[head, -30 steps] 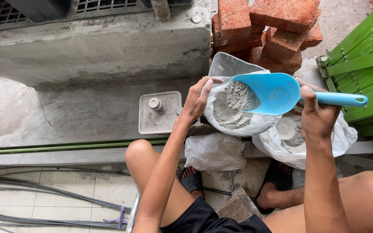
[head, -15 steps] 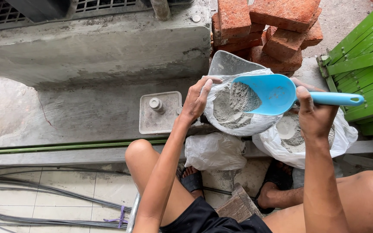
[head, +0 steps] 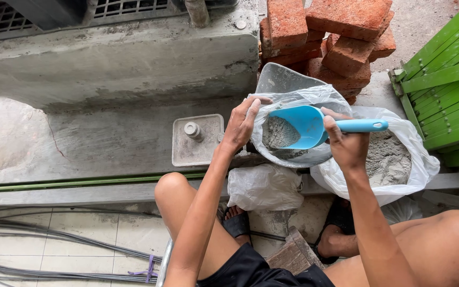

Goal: The person scoops gray powder from a large white bag into a smaller white bag using a blue scoop. They then fold and tie the smaller bag closed. The person repeats the scooping process to add more powder to the smaller bag.

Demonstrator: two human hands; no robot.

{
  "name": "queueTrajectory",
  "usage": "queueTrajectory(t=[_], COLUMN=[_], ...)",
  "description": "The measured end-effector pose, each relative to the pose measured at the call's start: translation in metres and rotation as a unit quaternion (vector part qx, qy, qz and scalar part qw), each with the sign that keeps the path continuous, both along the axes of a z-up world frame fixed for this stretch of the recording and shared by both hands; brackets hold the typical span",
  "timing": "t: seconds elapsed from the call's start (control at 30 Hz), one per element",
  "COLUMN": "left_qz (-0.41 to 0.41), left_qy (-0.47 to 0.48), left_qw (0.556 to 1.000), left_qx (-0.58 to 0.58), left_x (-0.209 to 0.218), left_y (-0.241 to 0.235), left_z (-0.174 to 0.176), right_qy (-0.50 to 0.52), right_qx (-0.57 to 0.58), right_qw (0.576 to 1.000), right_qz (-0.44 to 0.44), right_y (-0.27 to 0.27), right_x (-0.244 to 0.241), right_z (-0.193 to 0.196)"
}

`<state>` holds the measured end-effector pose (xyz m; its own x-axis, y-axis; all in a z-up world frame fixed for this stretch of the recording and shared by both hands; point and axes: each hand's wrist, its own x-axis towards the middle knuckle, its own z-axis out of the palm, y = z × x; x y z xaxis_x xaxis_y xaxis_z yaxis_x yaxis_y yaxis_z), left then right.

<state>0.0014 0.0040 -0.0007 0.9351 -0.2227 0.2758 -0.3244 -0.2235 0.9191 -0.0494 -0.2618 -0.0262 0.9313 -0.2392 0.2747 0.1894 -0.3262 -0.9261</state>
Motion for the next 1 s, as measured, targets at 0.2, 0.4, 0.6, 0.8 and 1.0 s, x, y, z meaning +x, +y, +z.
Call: queueTrajectory(t=[0.2,0.4,0.6,0.8,1.0], left_qz=[0.008,0.002,0.012,0.045,0.098], left_qy=[0.003,-0.029,-0.050,-0.031,-0.059], left_qw=[1.000,0.999,0.998,0.997,0.989], left_qx=[0.003,0.027,0.024,0.048,0.097], left_x=[-0.005,-0.010,-0.010,-0.023,-0.026], left_y=[0.002,0.002,0.001,-0.013,-0.024], left_z=[0.014,0.021,0.005,0.001,-0.027], right_qy=[-0.007,-0.060,-0.072,-0.006,-0.094], right_qx=[0.034,0.092,0.177,0.261,0.090], right_qw=[0.999,0.994,0.979,0.911,0.909], right_qz=[0.005,-0.011,-0.067,-0.320,-0.395], right_y=[-0.007,-0.032,-0.089,-0.129,-0.151], right_x=[-0.004,-0.002,0.005,-0.039,-0.082], right_z=[0.006,0.017,-0.014,0.004,-0.020])
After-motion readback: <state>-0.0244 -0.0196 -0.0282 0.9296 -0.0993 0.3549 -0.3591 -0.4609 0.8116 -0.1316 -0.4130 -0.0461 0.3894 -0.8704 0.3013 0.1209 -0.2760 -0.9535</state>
